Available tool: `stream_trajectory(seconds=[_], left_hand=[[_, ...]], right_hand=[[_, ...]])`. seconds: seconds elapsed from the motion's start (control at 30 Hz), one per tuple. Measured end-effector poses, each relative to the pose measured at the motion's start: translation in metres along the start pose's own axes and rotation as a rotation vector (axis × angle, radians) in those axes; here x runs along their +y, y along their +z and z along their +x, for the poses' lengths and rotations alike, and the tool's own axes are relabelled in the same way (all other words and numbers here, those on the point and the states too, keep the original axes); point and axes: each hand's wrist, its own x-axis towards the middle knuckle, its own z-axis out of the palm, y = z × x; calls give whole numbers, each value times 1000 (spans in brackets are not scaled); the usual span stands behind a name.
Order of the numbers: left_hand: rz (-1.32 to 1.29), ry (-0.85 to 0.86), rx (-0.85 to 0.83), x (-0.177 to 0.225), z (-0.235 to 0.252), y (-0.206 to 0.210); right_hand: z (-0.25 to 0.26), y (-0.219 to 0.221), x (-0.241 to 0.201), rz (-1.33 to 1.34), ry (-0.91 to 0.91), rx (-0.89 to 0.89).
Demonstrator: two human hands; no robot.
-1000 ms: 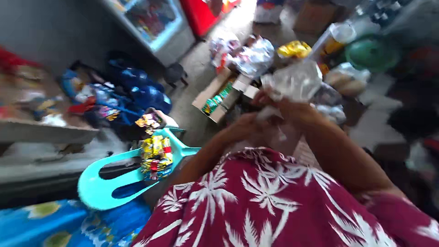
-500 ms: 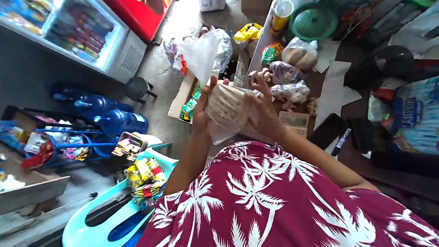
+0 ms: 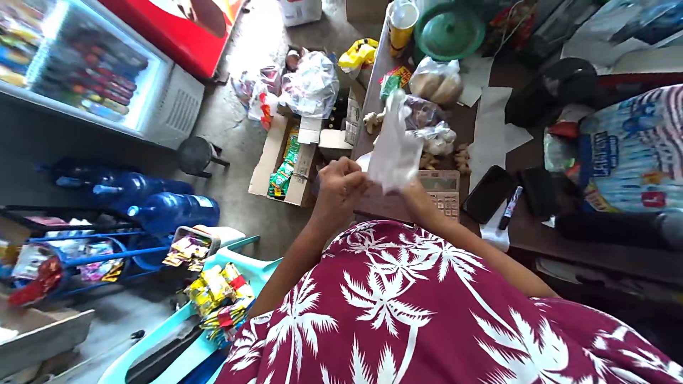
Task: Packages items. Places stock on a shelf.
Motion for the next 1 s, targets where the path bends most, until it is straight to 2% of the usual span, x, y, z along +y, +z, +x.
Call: stream_trajectory(seconds=[0.1,0.17,0.23,0.27,0.33,0.37,0.4,0.47,0.53,0.57,0.63,0.73,0.83,0.9,1.0], left_hand=[[-32,1,-79,-1,-6,6],[-15,24,-133,-1,-8,11],[48,36,-195,2,-10,14],[65,34,-221,4,-10,15],[48,-8,-269,14,-10,12],[3,-53,-287,22,-10,9],[-85,-146,-315,29,-11,5],[-390,-453,-356,32,-11,2],[-719,-758,-334,18,-6,3],[-867,-858,-328,5,-5,3],[-1101,-948,-323,-17,-6,5],[-1194,-948,-230,-22,-9,14],[-1097,-859,-38,-22,-15,20],[-941,-728,13,-19,-21,21],[-451,-553,-70,-7,-48,14]], right_hand=[[-16,1,-20,36,-92,-6],[-14,-2,-23,149,-91,-148],[4,-2,2,210,-117,-285],[12,-2,13,208,-161,-331],[9,-5,6,41,-168,-343],[1,-8,-8,-84,-188,-325],[-1,-7,-6,-181,-302,-281],[7,-2,16,-256,-543,-206],[12,-1,31,-263,-724,-112],[15,-3,36,-277,-816,-69],[16,-6,40,-331,-950,-38],[15,-8,35,-562,-1060,-53],[15,-14,23,-690,-929,-45],[15,-15,15,-695,-739,-49],[-2,-11,13,-298,-289,-173]])
